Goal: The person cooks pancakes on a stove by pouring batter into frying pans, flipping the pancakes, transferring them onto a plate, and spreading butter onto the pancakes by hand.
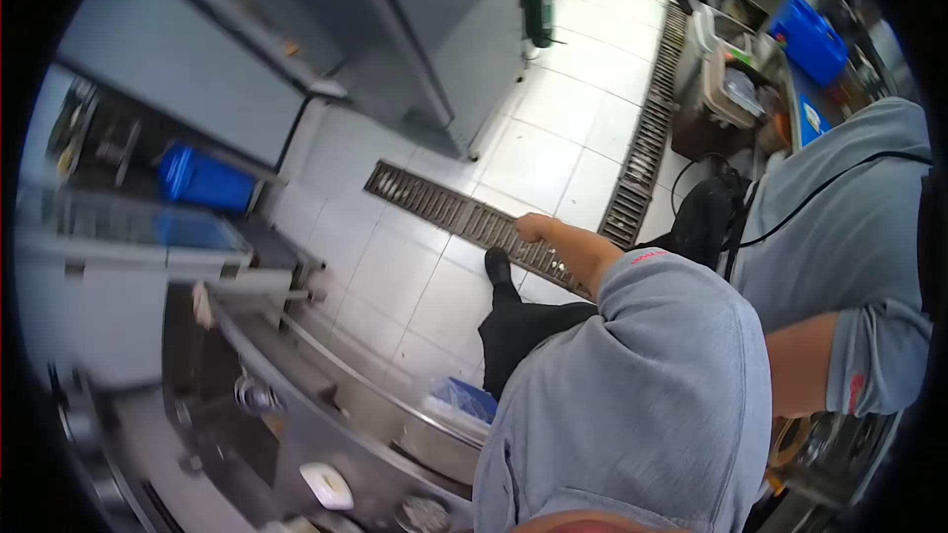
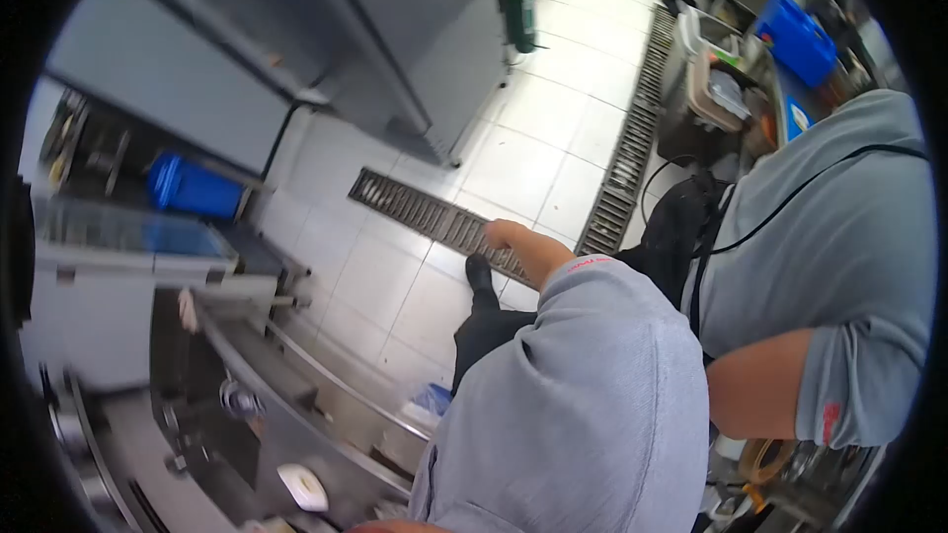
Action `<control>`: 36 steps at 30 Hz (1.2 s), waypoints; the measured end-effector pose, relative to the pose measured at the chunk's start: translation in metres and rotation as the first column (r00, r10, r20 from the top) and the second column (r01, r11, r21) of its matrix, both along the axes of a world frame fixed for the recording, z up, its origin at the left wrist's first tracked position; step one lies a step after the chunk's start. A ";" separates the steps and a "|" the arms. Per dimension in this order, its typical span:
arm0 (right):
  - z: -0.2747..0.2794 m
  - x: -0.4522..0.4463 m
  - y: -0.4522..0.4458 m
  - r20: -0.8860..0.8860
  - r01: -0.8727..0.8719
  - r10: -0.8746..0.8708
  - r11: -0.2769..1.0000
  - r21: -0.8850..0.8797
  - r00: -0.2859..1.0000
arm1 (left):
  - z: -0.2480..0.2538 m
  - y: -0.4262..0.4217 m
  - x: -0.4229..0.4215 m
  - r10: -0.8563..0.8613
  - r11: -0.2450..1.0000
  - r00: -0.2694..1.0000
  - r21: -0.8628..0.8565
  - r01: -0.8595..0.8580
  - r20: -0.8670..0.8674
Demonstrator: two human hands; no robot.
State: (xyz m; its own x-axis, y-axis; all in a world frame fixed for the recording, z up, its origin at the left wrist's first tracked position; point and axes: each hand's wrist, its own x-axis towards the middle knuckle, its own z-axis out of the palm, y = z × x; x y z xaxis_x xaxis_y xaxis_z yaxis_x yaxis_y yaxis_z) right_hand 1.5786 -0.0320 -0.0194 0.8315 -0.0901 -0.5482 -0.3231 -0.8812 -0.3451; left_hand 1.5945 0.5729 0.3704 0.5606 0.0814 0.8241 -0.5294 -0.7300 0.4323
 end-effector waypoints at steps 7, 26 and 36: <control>0.045 -0.034 -0.116 -0.295 0.406 -0.352 0.902 0.145 0.888 | -0.345 -0.219 0.121 -0.039 0.860 0.315 0.129 0.494 -0.948; -0.038 -0.228 -0.582 -0.476 0.911 -0.869 -0.298 0.285 -0.136 | -0.380 -0.831 0.327 0.443 0.552 -0.216 0.074 0.831 -0.870; 0.004 -0.219 -0.929 0.038 0.955 -0.996 -0.063 0.291 -0.077 | -0.380 -1.355 0.274 0.270 0.425 -0.450 -0.314 0.849 -0.851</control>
